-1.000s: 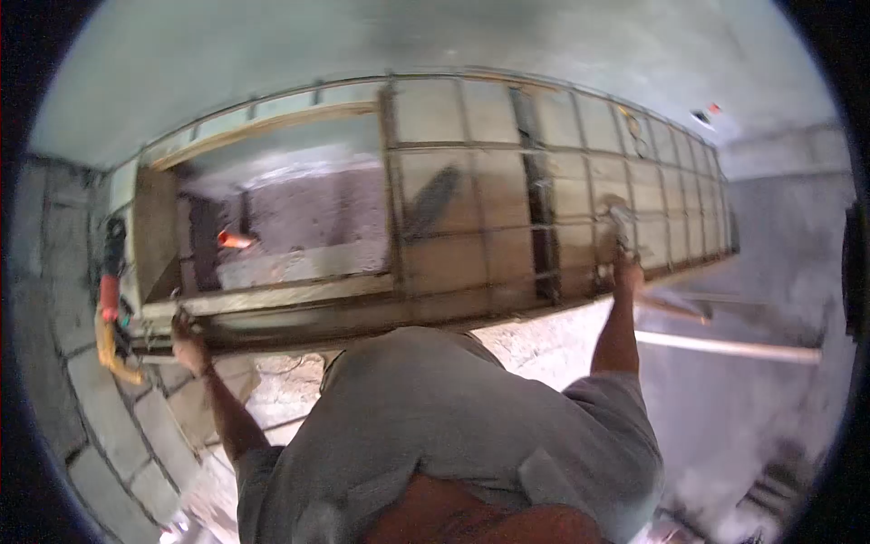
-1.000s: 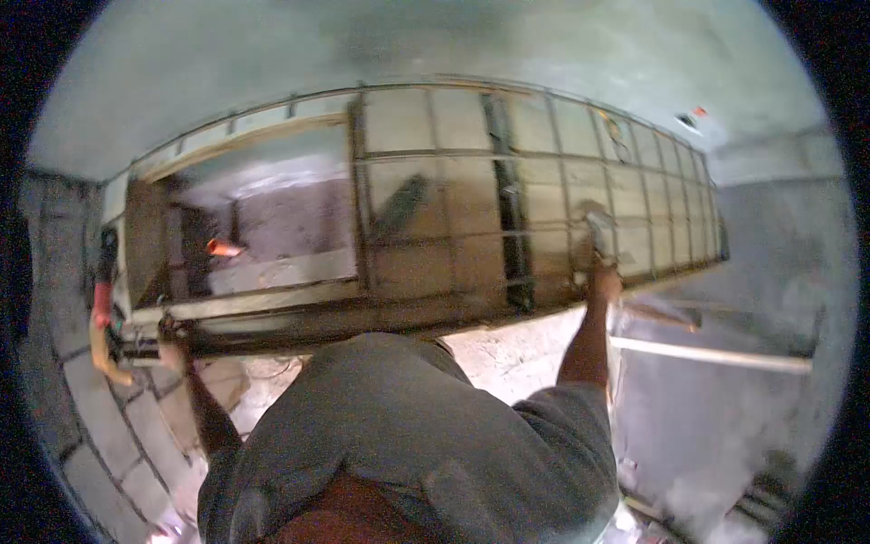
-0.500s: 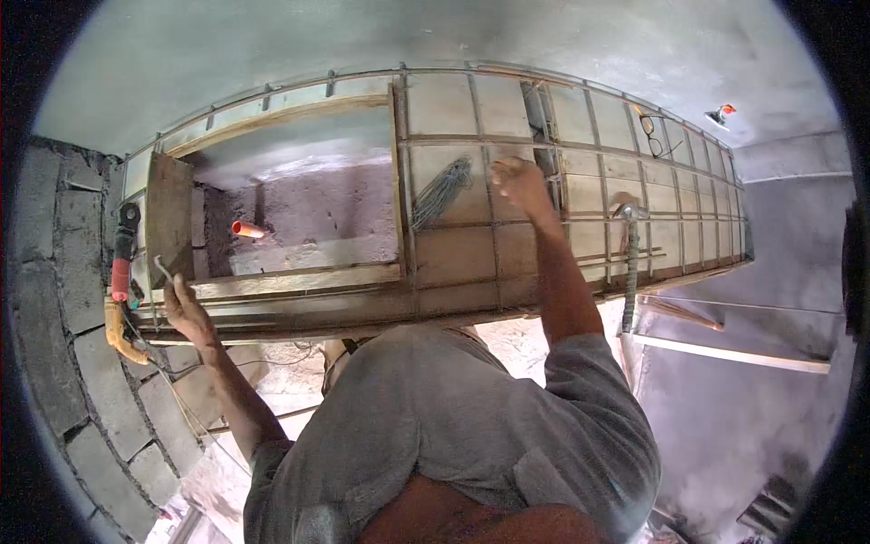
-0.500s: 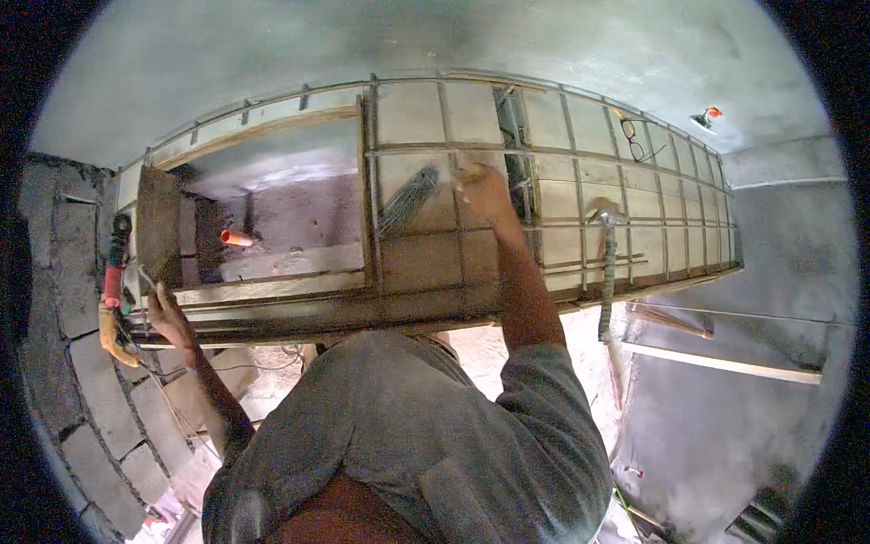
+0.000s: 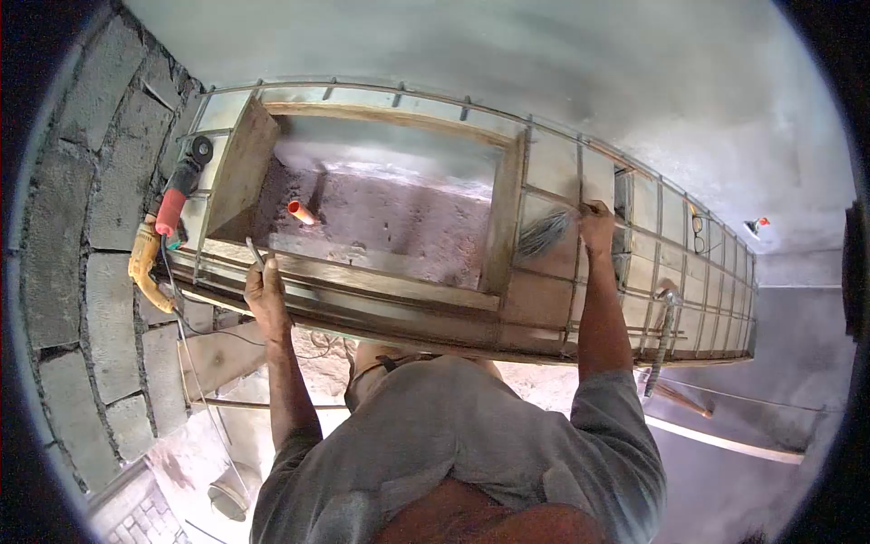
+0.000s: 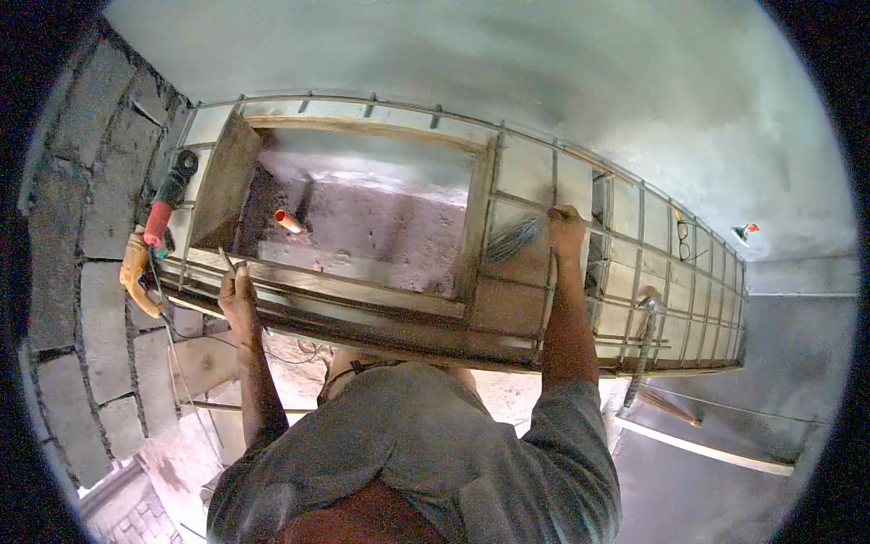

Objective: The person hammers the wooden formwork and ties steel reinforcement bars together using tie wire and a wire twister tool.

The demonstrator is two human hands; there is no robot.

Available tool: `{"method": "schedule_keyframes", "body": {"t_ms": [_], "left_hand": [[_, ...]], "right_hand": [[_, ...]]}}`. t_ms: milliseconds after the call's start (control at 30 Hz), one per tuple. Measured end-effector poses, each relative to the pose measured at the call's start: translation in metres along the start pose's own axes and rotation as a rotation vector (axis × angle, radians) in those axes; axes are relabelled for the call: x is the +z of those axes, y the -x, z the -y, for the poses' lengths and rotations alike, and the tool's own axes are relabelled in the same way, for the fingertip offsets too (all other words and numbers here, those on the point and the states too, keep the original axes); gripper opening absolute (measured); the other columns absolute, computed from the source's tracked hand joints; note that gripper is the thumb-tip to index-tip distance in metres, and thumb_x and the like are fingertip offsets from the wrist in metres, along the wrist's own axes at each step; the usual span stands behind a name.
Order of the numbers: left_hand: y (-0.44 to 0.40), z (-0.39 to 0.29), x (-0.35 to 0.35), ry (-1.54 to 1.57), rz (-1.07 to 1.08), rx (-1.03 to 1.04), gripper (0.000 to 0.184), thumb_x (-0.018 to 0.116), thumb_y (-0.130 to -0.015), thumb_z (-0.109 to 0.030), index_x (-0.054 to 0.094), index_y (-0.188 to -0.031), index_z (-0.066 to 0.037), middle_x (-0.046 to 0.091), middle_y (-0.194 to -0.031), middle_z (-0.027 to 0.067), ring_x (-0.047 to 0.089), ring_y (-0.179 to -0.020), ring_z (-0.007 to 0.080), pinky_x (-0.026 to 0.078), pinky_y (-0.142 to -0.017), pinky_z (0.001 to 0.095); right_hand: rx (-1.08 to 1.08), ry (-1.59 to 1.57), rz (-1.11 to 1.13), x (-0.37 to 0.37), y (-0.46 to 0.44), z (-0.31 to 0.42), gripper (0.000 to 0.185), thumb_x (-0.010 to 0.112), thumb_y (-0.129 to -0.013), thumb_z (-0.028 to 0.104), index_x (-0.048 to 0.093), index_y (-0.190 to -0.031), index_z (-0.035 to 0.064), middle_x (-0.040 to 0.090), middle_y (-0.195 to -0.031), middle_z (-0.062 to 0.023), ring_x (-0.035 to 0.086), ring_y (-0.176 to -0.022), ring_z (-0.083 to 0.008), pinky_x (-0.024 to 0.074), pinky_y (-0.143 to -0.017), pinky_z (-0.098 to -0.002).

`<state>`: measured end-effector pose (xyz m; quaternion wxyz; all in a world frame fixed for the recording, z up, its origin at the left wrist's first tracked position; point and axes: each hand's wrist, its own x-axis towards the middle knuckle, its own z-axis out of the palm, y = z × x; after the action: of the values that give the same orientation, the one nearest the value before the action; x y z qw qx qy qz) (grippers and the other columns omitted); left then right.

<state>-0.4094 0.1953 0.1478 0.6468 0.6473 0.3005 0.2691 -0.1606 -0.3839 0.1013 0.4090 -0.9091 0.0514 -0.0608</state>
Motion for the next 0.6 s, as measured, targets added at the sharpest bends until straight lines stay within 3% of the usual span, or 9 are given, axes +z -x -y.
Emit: {"method": "schedule_keyframes", "body": {"t_ms": [67,167,233,300,367,433,467,500,600], "left_hand": [[-0.009,-0.012,-0.001,-0.085,0.05,-0.004,0.015,0.065,-0.089,-0.019,0.063,-0.095,-0.005,0.043,-0.066,-0.0089,0.031,-0.055,0.0009,0.024,-0.048,0.0186],[-0.028,-0.015,-0.011,0.06,0.242,-0.182,0.02,0.067,-0.087,-0.018,0.063,-0.099,-0.003,0.045,-0.064,-0.0096,0.031,-0.052,0.0004,0.022,-0.047,0.0181],[-0.039,-0.023,-0.005,0.054,0.284,-0.197,0.019,0.067,-0.087,-0.018,0.064,-0.098,-0.003,0.045,-0.063,-0.0096,0.032,-0.052,0.0,0.022,-0.046,0.0183],[-0.049,-0.027,-0.001,0.059,0.357,-0.245,0.017,0.066,-0.088,-0.017,0.065,-0.097,-0.003,0.047,-0.063,-0.0093,0.033,-0.051,-0.0002,0.023,-0.046,0.0189],[-0.061,-0.02,0.003,0.084,0.404,-0.303,0.016,0.065,-0.089,-0.016,0.066,-0.098,-0.003,0.048,-0.064,-0.0091,0.034,-0.051,0.0002,0.024,-0.046,0.0191],[-0.067,-0.024,0.025,0.079,0.497,-0.179,0.018,0.064,-0.089,-0.017,0.066,-0.1,-0.003,0.05,-0.065,-0.0087,0.037,-0.053,0.0009,0.027,-0.047,0.0191],[-0.069,-0.034,0.033,0.081,0.565,-0.295,0.02,0.064,-0.089,-0.019,0.066,-0.102,-0.003,0.051,-0.067,-0.0086,0.04,-0.056,0.0017,0.032,-0.051,0.0188],[-0.069,-0.046,0.047,0.057,0.631,-0.261,0.022,0.064,-0.089,-0.02,0.066,-0.103,-0.003,0.052,-0.069,-0.008,0.042,-0.059,0.0018,0.033,-0.054,0.0189],[-0.051,-0.069,0.101,0.065,0.875,-0.24,0.027,0.064,-0.089,-0.023,0.066,-0.106,-0.003,0.056,-0.076,-0.0067,0.045,-0.067,0.0018,0.036,-0.058,0.0193]], "right_hand": [[-0.034,-0.086,-0.004,-0.004,0.003,0.016,0.014,0.059,-0.085,0.012,0.06,-0.089,-0.0013,0.064,-0.076,-0.0099,0.061,-0.072,-0.019,0.048,-0.065,-0.0303],[-0.272,-0.004,0.061,-0.02,0.011,0.067,0.011,0.054,-0.091,0.01,0.058,-0.087,0.001,0.06,-0.075,-0.0053,0.057,-0.069,-0.014,0.0474,-0.064,-0.0272],[-0.354,0.312,0.123,-0.029,0.023,0.114,0.012,0.051,-0.093,0.01,0.059,-0.089,0.0023,0.061,-0.08,-0.0044,0.057,-0.071,-0.0113,0.0473,-0.064,-0.0261],[-0.314,0.293,0.157,-0.034,0.016,0.103,0.011,0.051,-0.093,0.01,0.059,-0.09,0.0022,0.061,-0.08,-0.0054,0.057,-0.071,-0.0129,0.0475,-0.065,-0.0266],[-0.296,0.147,-0.066,-0.049,0.027,0.161,0.011,0.051,-0.092,0.008,0.059,-0.089,0.0011,0.061,-0.078,-0.0057,0.056,-0.069,-0.013,0.0468,-0.064,-0.0266],[-0.26,0.142,0.053,-0.057,0.034,0.188,0.011,0.052,-0.092,0.008,0.06,-0.089,0.0014,0.061,-0.079,-0.0049,0.055,-0.069,-0.012,0.0464,-0.065,-0.0262],[-0.172,0.036,0.056,-0.059,0.036,0.206,0.007,0.055,-0.091,0.005,0.061,-0.091,0.0022,0.064,-0.084,-0.0047,0.058,-0.074,-0.0119,0.0476,-0.07,-0.0255],[-0.089,-0.069,0.065,-0.058,0.037,0.229,0.006,0.058,-0.089,0.002,0.062,-0.093,0.003,0.066,-0.088,-0.0044,0.061,-0.079,-0.0119,0.0488,-0.074,-0.0248],[-0.144,-0.166,0.305,-0.019,0.065,0.271,0.01,0.06,-0.086,0.002,0.065,-0.095,0.0042,0.066,-0.09,-0.0037,0.061,-0.086,-0.0135,0.0481,-0.079,-0.026]]}}
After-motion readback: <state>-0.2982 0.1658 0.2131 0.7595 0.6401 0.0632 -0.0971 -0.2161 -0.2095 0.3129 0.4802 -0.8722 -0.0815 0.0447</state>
